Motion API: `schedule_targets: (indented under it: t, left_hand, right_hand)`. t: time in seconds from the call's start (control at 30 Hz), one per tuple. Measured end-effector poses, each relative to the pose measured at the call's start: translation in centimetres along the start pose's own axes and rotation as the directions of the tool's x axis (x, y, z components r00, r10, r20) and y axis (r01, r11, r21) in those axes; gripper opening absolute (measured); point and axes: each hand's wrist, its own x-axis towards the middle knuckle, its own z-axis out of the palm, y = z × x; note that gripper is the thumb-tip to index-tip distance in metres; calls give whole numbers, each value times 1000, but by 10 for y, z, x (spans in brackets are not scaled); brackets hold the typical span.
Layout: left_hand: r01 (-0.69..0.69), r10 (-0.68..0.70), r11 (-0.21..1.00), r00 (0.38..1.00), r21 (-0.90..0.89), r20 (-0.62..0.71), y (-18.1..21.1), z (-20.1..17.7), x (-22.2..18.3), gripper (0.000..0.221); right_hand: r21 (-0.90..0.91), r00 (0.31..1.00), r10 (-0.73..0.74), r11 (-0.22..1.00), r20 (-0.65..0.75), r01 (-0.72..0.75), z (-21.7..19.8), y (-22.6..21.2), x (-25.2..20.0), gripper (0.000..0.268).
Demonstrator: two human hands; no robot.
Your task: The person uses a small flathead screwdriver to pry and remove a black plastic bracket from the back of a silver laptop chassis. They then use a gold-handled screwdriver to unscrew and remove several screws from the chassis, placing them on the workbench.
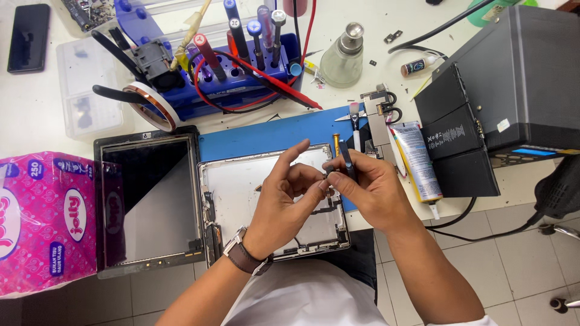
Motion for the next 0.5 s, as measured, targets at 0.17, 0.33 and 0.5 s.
schedule_targets:
  t: [0.17, 0.33, 0.5]
  left_hand:
    - [49, -48, 999, 998, 22, -49, -7, -3, 2, 36]
    - [84, -79, 995, 993, 51, -84, 0, -6, 2, 19]
    - [161, -158, 986, 985, 46, -67, 4, -10, 2, 13]
  right_hand:
    - [15, 999, 37, 999, -40, -37, 5, 1, 3, 12]
    - [3, 997, 42, 999, -60, -42, 8, 7, 6, 9]
    - [28, 997, 25, 999, -76, -23, 12, 15, 5, 10]
